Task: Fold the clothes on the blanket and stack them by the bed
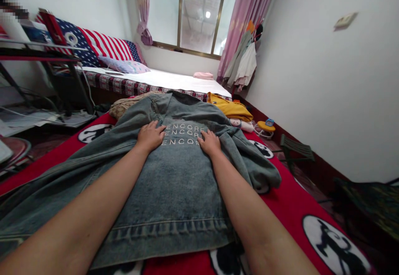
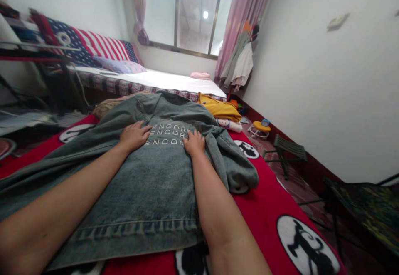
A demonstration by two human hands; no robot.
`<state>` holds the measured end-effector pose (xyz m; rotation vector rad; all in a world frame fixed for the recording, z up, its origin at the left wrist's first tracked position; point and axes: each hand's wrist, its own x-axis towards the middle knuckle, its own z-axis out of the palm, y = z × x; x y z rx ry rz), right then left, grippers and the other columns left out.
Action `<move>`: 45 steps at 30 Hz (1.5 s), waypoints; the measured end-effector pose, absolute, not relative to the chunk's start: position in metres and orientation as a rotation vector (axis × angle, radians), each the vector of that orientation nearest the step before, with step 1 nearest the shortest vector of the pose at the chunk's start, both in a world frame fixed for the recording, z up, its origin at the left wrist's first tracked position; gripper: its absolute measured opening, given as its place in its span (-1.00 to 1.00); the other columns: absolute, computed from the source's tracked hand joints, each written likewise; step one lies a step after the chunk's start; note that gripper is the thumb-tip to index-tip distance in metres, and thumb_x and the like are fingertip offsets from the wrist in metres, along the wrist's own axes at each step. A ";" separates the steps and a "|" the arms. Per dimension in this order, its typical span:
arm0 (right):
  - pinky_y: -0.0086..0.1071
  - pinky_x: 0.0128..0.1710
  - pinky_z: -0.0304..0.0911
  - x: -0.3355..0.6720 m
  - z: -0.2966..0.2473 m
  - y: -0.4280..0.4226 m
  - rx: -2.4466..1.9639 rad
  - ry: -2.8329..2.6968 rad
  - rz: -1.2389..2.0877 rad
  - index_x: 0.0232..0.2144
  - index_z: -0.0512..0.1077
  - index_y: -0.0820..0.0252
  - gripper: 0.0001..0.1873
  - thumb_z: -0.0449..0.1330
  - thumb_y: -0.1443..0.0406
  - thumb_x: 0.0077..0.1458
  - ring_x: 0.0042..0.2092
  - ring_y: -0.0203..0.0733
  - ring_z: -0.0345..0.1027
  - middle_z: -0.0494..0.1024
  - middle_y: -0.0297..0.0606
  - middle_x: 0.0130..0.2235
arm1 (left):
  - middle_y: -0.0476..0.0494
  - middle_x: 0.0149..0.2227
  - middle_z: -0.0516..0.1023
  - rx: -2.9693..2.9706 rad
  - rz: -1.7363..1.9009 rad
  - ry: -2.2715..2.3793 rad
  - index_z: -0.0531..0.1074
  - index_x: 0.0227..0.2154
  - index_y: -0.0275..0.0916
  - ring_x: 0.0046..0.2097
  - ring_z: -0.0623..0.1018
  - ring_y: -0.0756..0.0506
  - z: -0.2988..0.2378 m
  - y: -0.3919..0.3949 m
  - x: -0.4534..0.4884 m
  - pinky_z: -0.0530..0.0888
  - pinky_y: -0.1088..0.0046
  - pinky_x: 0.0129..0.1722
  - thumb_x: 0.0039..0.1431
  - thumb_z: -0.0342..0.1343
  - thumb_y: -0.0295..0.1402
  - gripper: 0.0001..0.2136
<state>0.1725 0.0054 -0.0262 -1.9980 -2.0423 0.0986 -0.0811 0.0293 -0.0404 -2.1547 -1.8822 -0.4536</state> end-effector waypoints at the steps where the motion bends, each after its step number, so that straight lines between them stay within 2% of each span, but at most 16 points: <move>1: -0.08 0.28 -0.08 0.173 -0.026 0.006 -2.000 -2.039 0.101 0.25 0.22 0.11 -0.45 -0.01 0.10 0.26 0.34 0.01 -0.04 0.08 -0.12 0.35 | -0.23 0.26 0.27 -2.155 -0.455 -1.882 0.40 0.13 -0.10 0.27 0.26 -0.25 -0.040 0.029 -0.081 0.21 0.21 0.20 0.29 -0.14 -0.22 -0.58; 13: -0.11 0.25 -0.02 0.174 -0.028 0.008 -1.953 -2.035 0.074 0.19 0.31 0.12 -0.49 0.04 0.12 0.23 0.30 -0.02 0.04 0.19 -0.10 0.30 | -0.22 0.24 0.30 -2.146 -0.447 -1.856 0.42 0.11 -0.11 0.25 0.29 -0.24 -0.039 0.029 -0.082 0.26 0.21 0.17 0.28 -0.13 -0.23 -0.59; 34: -0.12 0.25 -0.01 0.174 -0.029 0.008 -1.934 -2.020 0.063 0.17 0.33 0.12 -0.50 0.04 0.12 0.23 0.29 -0.01 0.06 0.20 -0.11 0.30 | -0.22 0.24 0.30 -2.140 -0.439 -1.884 0.43 0.11 -0.09 0.26 0.28 -0.23 -0.038 0.028 -0.081 0.25 0.22 0.19 0.29 -0.12 -0.23 -0.60; 45: -0.18 0.18 0.08 0.174 -0.030 0.010 -1.925 -2.012 0.006 0.13 0.38 0.10 -0.53 0.06 0.14 0.21 0.22 -0.05 0.17 0.30 -0.13 0.23 | -0.20 0.23 0.32 -2.146 -0.519 -1.873 0.46 0.08 -0.08 0.24 0.31 -0.22 -0.039 0.029 -0.082 0.27 0.23 0.17 0.27 -0.08 -0.24 -0.62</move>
